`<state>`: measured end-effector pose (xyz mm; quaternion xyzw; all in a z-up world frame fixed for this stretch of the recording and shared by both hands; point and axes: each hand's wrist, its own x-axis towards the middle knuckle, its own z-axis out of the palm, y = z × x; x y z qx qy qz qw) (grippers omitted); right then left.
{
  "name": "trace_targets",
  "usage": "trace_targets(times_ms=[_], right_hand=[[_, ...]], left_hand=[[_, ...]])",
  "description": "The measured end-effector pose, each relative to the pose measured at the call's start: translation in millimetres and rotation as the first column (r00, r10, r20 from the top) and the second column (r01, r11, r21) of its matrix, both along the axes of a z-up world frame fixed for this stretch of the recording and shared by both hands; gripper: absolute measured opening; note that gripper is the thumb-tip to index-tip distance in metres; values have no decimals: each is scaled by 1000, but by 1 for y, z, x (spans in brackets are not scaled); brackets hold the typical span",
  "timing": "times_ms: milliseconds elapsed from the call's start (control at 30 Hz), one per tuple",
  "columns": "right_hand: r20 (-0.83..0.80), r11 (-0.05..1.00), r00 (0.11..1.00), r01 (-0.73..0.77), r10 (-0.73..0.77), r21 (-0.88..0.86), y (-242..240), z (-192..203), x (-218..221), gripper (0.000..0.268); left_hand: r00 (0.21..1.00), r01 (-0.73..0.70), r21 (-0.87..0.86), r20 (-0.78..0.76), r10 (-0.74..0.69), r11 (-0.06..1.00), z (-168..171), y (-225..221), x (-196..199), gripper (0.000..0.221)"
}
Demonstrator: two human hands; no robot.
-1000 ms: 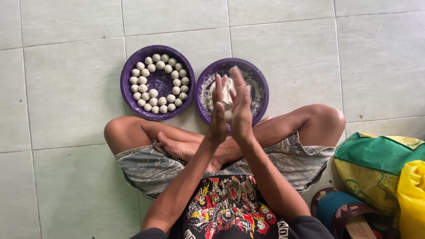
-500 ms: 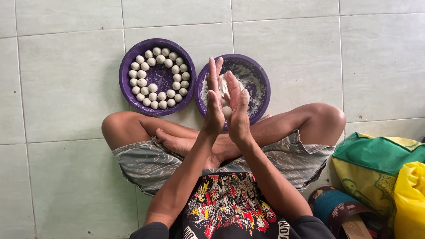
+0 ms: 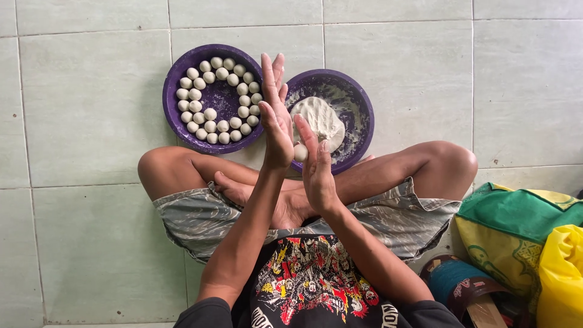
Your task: Pinching off small pieces of dough and rolling them into uniform balls between the palms
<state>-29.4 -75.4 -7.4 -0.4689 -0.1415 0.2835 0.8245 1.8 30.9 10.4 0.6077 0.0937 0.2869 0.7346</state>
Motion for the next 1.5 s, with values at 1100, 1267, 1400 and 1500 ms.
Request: trace_targets(times_ms=[1100, 1267, 1400, 1500], right_hand=[[-642, 970, 767, -142, -18, -197, 29, -138, 38, 45], [-410, 921, 909, -226, 82, -318, 88, -99, 46, 48], [66, 814, 927, -288, 369, -504, 139, -94, 72, 48], [360, 696, 813, -77, 459, -714, 176, -138, 92, 47]], left_hand=[[969, -63, 399, -194, 152, 915, -55, 85, -54, 46], [830, 51, 703, -424, 361, 709, -120, 186, -81, 33], [778, 119, 770, -465, 422, 627, -135, 228, -80, 28], [774, 132, 791, -459, 437, 597, -150, 234, -76, 32]])
